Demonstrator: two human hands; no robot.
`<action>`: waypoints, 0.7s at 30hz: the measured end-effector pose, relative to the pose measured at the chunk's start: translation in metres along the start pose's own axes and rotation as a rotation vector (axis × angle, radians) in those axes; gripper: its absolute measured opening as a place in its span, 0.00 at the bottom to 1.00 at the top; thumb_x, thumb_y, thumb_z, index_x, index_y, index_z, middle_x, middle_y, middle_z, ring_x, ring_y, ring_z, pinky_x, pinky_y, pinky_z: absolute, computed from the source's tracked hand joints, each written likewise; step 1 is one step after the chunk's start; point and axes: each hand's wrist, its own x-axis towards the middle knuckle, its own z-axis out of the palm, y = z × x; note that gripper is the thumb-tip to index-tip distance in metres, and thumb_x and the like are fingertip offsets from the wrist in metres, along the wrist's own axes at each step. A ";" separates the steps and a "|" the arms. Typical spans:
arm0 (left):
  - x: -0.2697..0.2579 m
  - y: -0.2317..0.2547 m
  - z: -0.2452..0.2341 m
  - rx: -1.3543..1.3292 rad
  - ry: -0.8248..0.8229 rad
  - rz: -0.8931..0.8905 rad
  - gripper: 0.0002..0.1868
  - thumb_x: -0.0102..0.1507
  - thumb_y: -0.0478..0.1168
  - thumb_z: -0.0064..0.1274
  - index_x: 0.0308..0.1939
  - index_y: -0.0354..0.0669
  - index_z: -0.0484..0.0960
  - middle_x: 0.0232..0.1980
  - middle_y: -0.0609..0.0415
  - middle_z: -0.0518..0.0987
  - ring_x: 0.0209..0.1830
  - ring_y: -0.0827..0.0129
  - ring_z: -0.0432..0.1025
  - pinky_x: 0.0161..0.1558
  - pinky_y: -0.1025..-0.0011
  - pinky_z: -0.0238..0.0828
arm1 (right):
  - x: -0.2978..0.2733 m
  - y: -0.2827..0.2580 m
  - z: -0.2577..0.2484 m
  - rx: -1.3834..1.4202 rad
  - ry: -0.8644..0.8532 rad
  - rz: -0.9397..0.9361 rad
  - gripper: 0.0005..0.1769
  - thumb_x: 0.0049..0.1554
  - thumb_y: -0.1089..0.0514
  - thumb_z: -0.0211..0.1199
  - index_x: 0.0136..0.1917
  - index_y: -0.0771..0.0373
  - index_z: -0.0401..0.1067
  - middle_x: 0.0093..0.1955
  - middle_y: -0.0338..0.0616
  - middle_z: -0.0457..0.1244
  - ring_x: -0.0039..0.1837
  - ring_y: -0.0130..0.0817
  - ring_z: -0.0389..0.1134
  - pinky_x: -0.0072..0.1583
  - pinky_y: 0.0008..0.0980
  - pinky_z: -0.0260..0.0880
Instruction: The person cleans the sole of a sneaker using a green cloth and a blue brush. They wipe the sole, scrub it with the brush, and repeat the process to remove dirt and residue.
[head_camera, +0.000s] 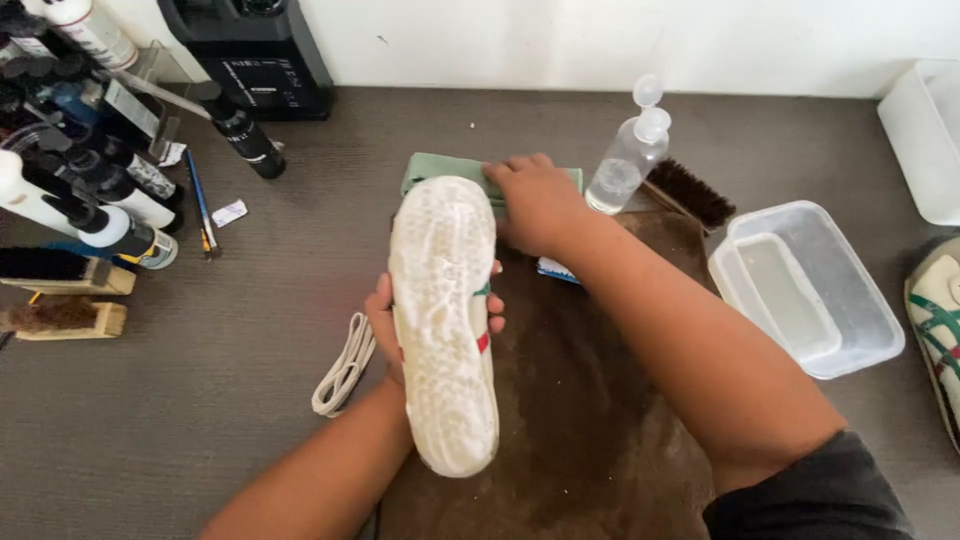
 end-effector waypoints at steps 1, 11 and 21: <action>-0.002 0.001 0.003 0.000 0.000 0.004 0.57 0.54 0.72 0.48 0.75 0.32 0.63 0.67 0.25 0.72 0.49 0.30 0.77 0.51 0.38 0.76 | 0.004 0.001 0.000 0.000 0.000 -0.004 0.40 0.53 0.41 0.68 0.75 0.54 0.65 0.66 0.47 0.64 0.69 0.51 0.65 0.64 0.51 0.68; -0.013 -0.008 -0.002 0.039 0.061 -0.221 0.55 0.53 0.74 0.48 0.67 0.29 0.71 0.48 0.20 0.79 0.43 0.34 0.78 0.42 0.50 0.77 | 0.028 0.020 -0.024 0.457 0.412 0.109 0.08 0.66 0.56 0.50 0.48 0.62 0.62 0.37 0.50 0.62 0.43 0.52 0.62 0.45 0.52 0.61; -0.019 -0.010 0.031 0.278 0.287 -0.270 0.52 0.50 0.71 0.43 0.64 0.31 0.75 0.40 0.26 0.80 0.33 0.43 0.77 0.32 0.59 0.74 | -0.043 0.014 -0.097 0.337 0.686 -0.412 0.06 0.68 0.64 0.52 0.57 0.68 0.62 0.44 0.48 0.57 0.43 0.45 0.58 0.46 0.45 0.58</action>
